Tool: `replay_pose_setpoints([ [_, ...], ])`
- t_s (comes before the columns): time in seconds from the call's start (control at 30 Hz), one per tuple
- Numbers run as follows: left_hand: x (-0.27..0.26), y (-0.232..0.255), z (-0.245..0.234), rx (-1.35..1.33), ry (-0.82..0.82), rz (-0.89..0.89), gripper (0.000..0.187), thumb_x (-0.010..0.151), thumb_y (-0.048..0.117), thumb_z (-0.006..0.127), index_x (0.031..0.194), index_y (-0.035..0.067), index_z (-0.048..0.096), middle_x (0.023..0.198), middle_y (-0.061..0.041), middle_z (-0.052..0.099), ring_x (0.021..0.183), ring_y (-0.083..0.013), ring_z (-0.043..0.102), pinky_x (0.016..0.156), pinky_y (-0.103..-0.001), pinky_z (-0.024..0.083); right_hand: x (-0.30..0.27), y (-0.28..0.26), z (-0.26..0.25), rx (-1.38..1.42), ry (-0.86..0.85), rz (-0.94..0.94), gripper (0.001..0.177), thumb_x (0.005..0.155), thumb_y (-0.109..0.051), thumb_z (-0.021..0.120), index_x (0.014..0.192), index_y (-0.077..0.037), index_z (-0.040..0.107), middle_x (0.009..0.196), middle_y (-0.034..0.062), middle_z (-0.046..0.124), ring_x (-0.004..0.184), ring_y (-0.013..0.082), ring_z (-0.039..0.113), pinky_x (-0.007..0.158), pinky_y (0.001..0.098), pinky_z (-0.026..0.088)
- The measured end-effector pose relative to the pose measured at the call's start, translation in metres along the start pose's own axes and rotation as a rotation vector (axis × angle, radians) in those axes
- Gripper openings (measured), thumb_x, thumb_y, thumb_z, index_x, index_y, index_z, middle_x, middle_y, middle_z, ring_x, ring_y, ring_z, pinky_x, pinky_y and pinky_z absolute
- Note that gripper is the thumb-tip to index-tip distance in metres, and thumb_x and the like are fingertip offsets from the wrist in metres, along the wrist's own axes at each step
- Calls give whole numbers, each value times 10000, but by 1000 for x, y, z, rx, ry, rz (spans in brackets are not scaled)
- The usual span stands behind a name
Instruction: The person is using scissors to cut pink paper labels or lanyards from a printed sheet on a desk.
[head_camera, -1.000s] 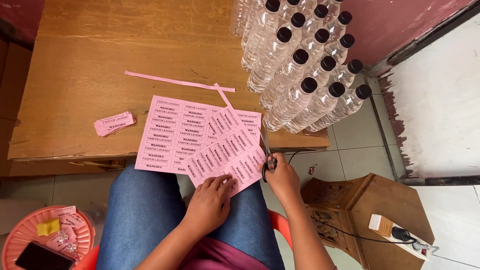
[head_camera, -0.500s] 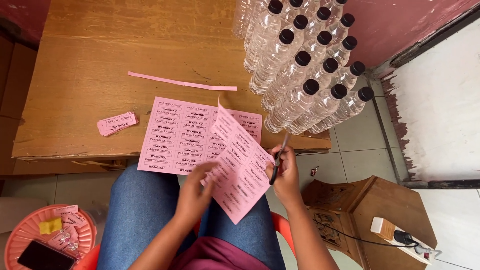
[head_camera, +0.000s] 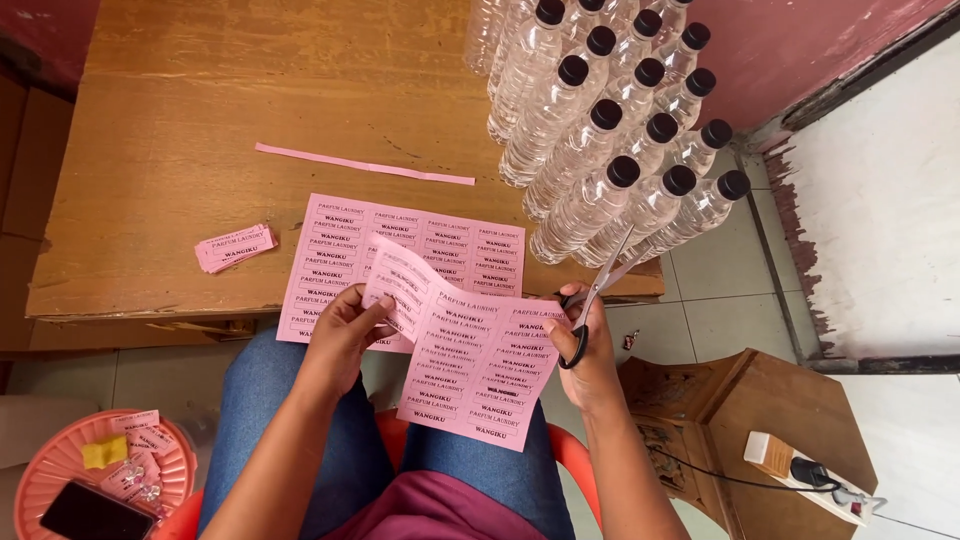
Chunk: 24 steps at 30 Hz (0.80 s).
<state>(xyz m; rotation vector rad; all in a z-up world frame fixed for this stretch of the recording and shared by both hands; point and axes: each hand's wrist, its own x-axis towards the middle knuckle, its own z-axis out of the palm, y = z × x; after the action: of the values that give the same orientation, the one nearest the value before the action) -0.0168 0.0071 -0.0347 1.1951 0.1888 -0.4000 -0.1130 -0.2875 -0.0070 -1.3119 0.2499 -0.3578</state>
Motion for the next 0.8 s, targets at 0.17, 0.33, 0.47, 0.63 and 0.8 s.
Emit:
replay_pose_setpoints([
  [0.17, -15, 15, -6, 95, 102, 100, 126, 900, 76, 742, 971, 4, 667, 834, -52, 664, 754, -133, 677, 706, -316, 635, -6, -20, 21, -155, 133, -77, 438, 831, 55, 719, 1188, -79, 504, 970, 96, 661, 955, 151, 661, 895, 275, 508],
  [0.33, -24, 23, -6, 166, 109, 144, 126, 907, 49, 734, 969, -42, 673, 808, -101, 651, 746, -153, 668, 724, -334, 631, -4, -32, 27, -213, 224, -173, 379, 852, 49, 715, 1157, -69, 522, 953, 151, 704, 937, 157, 670, 888, 293, 518],
  [0.47, -30, 22, -2, 193, 85, 129, 94, 891, 17, 731, 940, -53, 692, 779, -125, 673, 721, -167, 686, 706, -344, 640, -5, -38, 28, -313, 310, -231, 378, 856, 45, 737, 1146, -67, 523, 930, 156, 724, 911, 147, 687, 837, 255, 534],
  [0.63, -30, 30, 5, 162, 103, 155, 116, 908, 36, 724, 962, -60, 688, 796, -146, 674, 730, -185, 693, 727, -383, 646, -5, -47, 28, -321, 340, -338, 423, 884, -19, 753, 1198, -84, 477, 995, 146, 699, 945, 147, 678, 879, 268, 550],
  [0.8, -31, 38, 9, 23, 206, 159, 120, 923, 32, 698, 998, -51, 652, 860, -127, 648, 770, -190, 694, 791, -436, 642, -15, -44, 32, -256, 138, -243, 528, 882, -325, 731, 1242, -93, 422, 907, 25, 504, 909, 134, 537, 895, 321, 512],
])
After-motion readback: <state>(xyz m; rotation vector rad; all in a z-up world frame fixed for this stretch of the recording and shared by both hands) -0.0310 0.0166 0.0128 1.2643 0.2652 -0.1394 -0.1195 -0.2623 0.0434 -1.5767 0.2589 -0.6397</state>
